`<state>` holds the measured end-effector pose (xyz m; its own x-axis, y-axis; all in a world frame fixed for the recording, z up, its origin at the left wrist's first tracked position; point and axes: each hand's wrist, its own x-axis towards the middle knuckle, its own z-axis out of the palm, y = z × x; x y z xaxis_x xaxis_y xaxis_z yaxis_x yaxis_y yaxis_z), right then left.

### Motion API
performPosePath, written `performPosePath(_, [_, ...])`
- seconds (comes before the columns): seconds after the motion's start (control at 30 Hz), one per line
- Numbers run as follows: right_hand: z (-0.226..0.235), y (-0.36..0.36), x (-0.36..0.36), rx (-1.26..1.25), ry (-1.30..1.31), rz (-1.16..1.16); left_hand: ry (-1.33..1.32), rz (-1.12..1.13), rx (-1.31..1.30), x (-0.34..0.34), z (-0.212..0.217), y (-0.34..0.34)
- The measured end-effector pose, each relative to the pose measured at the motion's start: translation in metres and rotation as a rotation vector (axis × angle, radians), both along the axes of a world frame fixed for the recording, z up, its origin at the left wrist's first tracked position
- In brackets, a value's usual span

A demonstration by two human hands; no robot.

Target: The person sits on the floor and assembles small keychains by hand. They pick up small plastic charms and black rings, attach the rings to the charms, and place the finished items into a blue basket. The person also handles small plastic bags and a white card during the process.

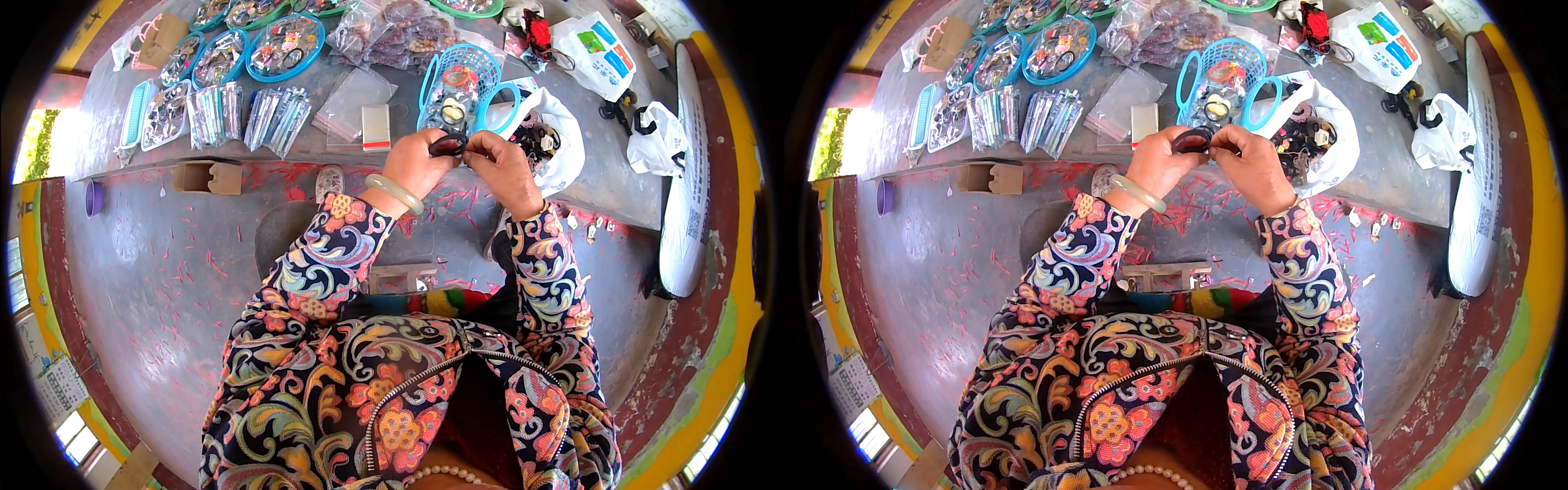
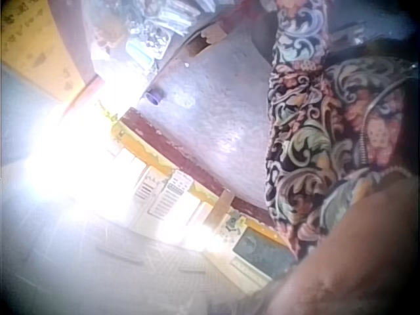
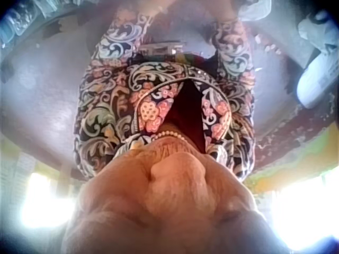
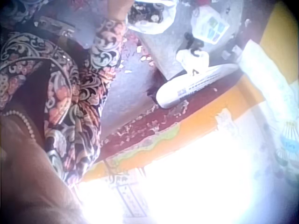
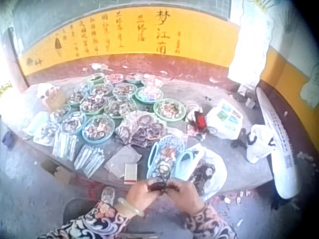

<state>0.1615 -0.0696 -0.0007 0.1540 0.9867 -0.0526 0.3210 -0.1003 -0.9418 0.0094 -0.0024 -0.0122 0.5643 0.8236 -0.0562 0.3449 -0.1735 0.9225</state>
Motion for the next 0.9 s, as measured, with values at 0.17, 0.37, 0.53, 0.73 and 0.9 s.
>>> performPosePath(0.17, [0.005,0.000,0.003,-0.035,-0.051,0.082,0.073,-0.079,0.011,-0.002,-0.010,0.002])
performPosePath(0.37, [-0.001,0.000,0.003,-0.038,0.060,0.105,0.052,-0.106,0.002,0.002,-0.009,-0.003])
performPosePath(0.53, [-0.001,0.000,0.003,-0.068,0.241,-0.012,-0.183,-0.091,-0.195,0.001,-0.016,-0.002])
performPosePath(0.73, [0.004,-0.001,0.016,-0.066,0.439,-0.138,-0.417,-0.202,-0.639,-0.003,0.003,0.005])
performPosePath(0.9, [0.006,-0.001,0.015,-0.097,0.534,-0.142,-0.409,-0.311,-0.614,-0.001,-0.016,0.004])
